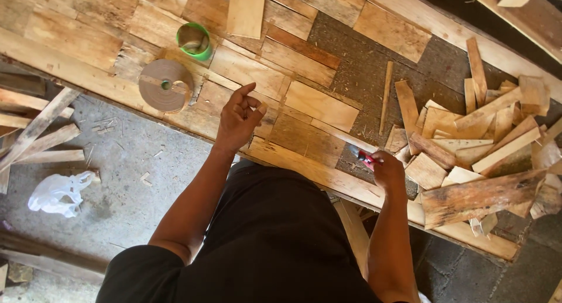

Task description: The person is assembling small pieces of wood onto a panel to create a wood mosaic or decorative surface.

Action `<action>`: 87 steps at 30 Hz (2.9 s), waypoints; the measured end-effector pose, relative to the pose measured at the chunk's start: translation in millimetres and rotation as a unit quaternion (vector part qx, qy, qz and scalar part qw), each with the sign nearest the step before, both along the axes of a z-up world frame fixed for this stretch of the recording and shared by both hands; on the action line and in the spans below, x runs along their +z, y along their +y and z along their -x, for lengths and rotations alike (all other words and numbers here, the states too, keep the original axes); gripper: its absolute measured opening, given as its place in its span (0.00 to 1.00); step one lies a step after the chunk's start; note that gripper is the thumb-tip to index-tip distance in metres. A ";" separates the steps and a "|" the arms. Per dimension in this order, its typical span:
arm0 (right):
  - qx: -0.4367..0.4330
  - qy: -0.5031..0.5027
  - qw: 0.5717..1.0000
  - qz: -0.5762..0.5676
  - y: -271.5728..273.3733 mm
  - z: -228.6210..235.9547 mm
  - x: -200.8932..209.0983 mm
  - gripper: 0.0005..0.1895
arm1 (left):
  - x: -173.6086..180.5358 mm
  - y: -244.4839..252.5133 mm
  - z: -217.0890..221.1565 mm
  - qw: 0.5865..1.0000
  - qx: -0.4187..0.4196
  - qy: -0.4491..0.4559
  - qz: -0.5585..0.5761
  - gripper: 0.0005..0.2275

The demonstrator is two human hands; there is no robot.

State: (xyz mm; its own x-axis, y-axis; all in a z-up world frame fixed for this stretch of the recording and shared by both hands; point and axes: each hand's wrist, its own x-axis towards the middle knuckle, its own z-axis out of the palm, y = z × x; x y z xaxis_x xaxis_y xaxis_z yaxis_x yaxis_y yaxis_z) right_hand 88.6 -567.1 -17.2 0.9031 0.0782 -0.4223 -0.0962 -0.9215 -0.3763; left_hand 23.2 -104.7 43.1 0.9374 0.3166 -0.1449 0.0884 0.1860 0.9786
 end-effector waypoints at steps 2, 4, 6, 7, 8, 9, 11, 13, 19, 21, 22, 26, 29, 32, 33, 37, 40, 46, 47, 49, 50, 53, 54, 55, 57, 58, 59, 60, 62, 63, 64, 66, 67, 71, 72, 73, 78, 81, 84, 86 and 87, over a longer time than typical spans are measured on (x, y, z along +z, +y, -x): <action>-0.021 0.029 0.999 0.009 -5.4 3.5 -0.8 0.10 | 9.9 -12.8 -1.6 1.000 -0.013 0.011 -0.006 0.26; -0.042 0.058 0.997 0.016 -12.9 5.8 -5.7 0.10 | 10.6 -24.6 -3.7 0.999 -0.026 0.023 -0.013 0.25; -0.016 0.048 0.998 0.028 -23.0 6.9 -14.8 0.09 | 1.8 -35.8 -6.4 0.999 -0.043 -0.021 0.022 0.25; -0.019 0.047 0.998 0.025 -27.1 7.4 -17.8 0.09 | 11.0 -41.4 -7.2 0.999 -0.046 -0.022 0.020 0.25; -0.026 0.063 0.997 0.032 -30.6 6.9 -20.5 0.10 | 20.5 -46.5 -8.1 0.999 -0.048 -0.012 0.011 0.25; -0.034 0.078 0.996 0.038 -34.0 6.5 -23.1 0.11 | 30.0 -51.7 -8.9 0.999 -0.049 -0.003 0.001 0.25; -0.024 0.054 0.998 0.032 -29.4 9.4 -11.7 0.10 | 31.5 -60.0 -11.7 0.998 -0.061 -0.015 0.016 0.26; -0.012 0.030 0.999 0.027 -26.9 10.1 -5.4 0.09 | 33.5 -67.0 -14.2 0.997 -0.069 -0.027 0.031 0.28; 0.004 -0.041 0.999 -0.022 -23.7 10.8 -0.6 0.08 | 44.6 -85.0 -17.4 0.996 -0.072 -0.054 0.014 0.28; 0.003 -0.038 0.999 -0.007 -20.5 9.2 7.9 0.08 | 52.8 -91.4 -19.5 0.996 -0.067 -0.049 -0.007 0.28; 0.006 -0.039 0.999 -0.009 -22.3 8.6 6.8 0.08 | 54.6 -94.9 -19.6 0.997 -0.065 -0.050 -0.009 0.28; 0.031 -0.118 0.992 0.004 -12.6 2.4 23.4 0.06 | 64.5 -108.4 -21.5 0.994 -0.057 -0.093 -0.006 0.28; 0.053 -0.202 0.975 -0.078 -0.5 -7.6 31.9 0.06 | 69.9 -120.1 -23.6 0.991 -0.061 -0.121 -0.015 0.28; 0.084 -0.207 0.951 -0.213 25.7 -20.4 58.4 0.08 | 78.7 -134.5 -26.2 0.987 -0.069 -0.138 -0.039 0.29; 0.089 -0.174 0.941 -0.276 37.8 -24.6 71.2 0.09 | 81.9 -139.3 -26.8 0.985 -0.075 -0.148 -0.054 0.30; 0.104 -0.119 0.907 -0.390 77.9 -34.8 124.4 0.08 | 83.0 -152.7 -27.1 0.986 -0.082 -0.135 -0.044 0.30; 0.108 -0.051 0.878 -0.463 96.2 -45.1 135.4 0.08 | 86.1 -156.6 -27.1 0.985 -0.096 -0.137 -0.046 0.31; 0.125 0.031 0.870 -0.476 113.4 -66.6 132.2 0.06 | 96.1 -147.3 -39.1 0.981 -0.119 -0.117 -0.094 0.31; 0.128 0.036 0.870 -0.474 115.0 -69.7 128.5 0.05 | 94.3 -144.3 -41.9 0.981 -0.122 -0.112 -0.106 0.31; 0.137 0.039 0.872 -0.469 119.1 -81.6 125.4 0.04 | 89.0 -138.8 -52.5 0.979 -0.121 -0.112 -0.117 0.30; 0.134 0.043 0.881 -0.452 120.9 -85.7 124.8 0.04 | 84.8 -136.6 -56.4 0.978 -0.124 -0.121 -0.117 0.29; 0.137 0.040 0.893 -0.427 128.3 -95.8 123.4 0.03 | 71.9 -130.7 -68.6 0.977 -0.128 -0.123 -0.116 0.28; 0.141 0.030 0.896 -0.421 130.4 -99.6 123.2 0.03 | 67.5 -129.4 -73.9 0.978 -0.129 -0.118 -0.118 0.27; 0.140 0.030 0.897 -0.419 133.9 -102.2 124.5 0.03 | 65.0 -127.7 -78.1 0.978 -0.130 -0.118 -0.115 0.27; 0.149 -0.005 0.898 -0.413 140.1 -109.7 128.0 0.03 | 60.5 -125.3 -88.9 0.979 -0.131 -0.108 -0.115 0.25; 0.148 -0.005 0.900 -0.411 144.1 -115.4 127.3 0.03 | 58.5 -122.7 -94.5 0.979 -0.133 -0.108 -0.112 0.25; 0.144 -0.007 0.902 -0.406 147.9 -121.1 126.3 0.03 | 56.2 -120.4 -100.1 0.980 -0.131 -0.109 -0.101 0.25; 0.140 -0.008 0.905 -0.401 150.0 -125.1 125.3 0.03 | 53.8 -119.7 -104.2 0.982 -0.130 -0.109 -0.089 0.24; 0.144 -0.014 0.911 -0.387 157.0 -135.0 126.0 0.02 | 48.7 -115.0 -115.5 0.981 -0.125 -0.108 -0.099 0.24; 0.151 -0.021 0.914 -0.376 161.0 -140.4 126.3 0.02 | 46.0 -112.3 -121.4 0.981 -0.119 -0.108 -0.112 0.24; 0.151 -0.021 0.915 -0.374 164.6 -147.1 124.7 0.02 | 44.5 -110.3 -128.3 0.981 -0.119 -0.109 -0.110 0.24; 0.176 -0.048 0.922 -0.341 171.8 -159.6 121.1 0.01 | 41.2 -106.2 -141.5 0.983 -0.113 -0.047 -0.133 0.24; 0.174 -0.047 0.923 -0.339 173.4 -167.7 115.5 0.01 | 36.5 -104.7 -150.1 0.984 -0.114 -0.047 -0.130 0.24; 0.165 -0.070 0.923 -0.341 175.0 -204.8 93.7 0.01 | -0.6 -100.0 -178.2 0.969 -0.093 0.044 -0.223 0.26; 0.144 -0.067 0.923 -0.349 176.1 -216.9 88.7 0.02 | -14.1 -97.6 -184.9 0.960 -0.091 0.052 -0.260 0.27; 0.144 -0.066 0.924 -0.348 175.3 -233.1 83.0 0.02 | -19.0 -98.0 -191.3 0.960 -0.091 0.052 -0.259 0.27; 0.073 -0.078 0.961 -0.255 156.6 -317.9 35.0 0.02 | -43.2 -105.3 -228.3 0.921 -0.104 0.023 -0.376 0.19; 0.092 -0.101 0.969 -0.208 157.8 -357.5 21.1 0.03 | -44.1 -113.2 -261.3 0.915 -0.124 0.033 -0.382 0.18; 0.101 -0.094 0.975 -0.174 159.6 -395.1 1.3 0.04 | -65.7 -124.2 -297.0 0.886 -0.164 0.051 -0.431 0.13; 0.113 -0.091 0.975 -0.168 157.4 -415.2 -19.3 0.04 | -70.4 -128.4 -316.1 0.871 -0.182 0.054 -0.454 0.14; 0.128 -0.090 0.974 -0.163 156.4 -425.7 -29.4 0.04 | -72.7 -130.5 -326.1 0.855 -0.197 0.056 -0.477 0.16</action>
State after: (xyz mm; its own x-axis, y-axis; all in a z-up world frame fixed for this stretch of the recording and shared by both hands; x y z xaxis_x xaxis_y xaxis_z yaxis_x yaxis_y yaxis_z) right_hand 514.3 -410.7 -46.6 0.8934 0.4142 -0.1739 0.2157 -0.7351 -0.6427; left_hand 349.3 -235.2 -29.6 0.9958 0.0042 -0.0916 0.0629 -0.7579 0.6493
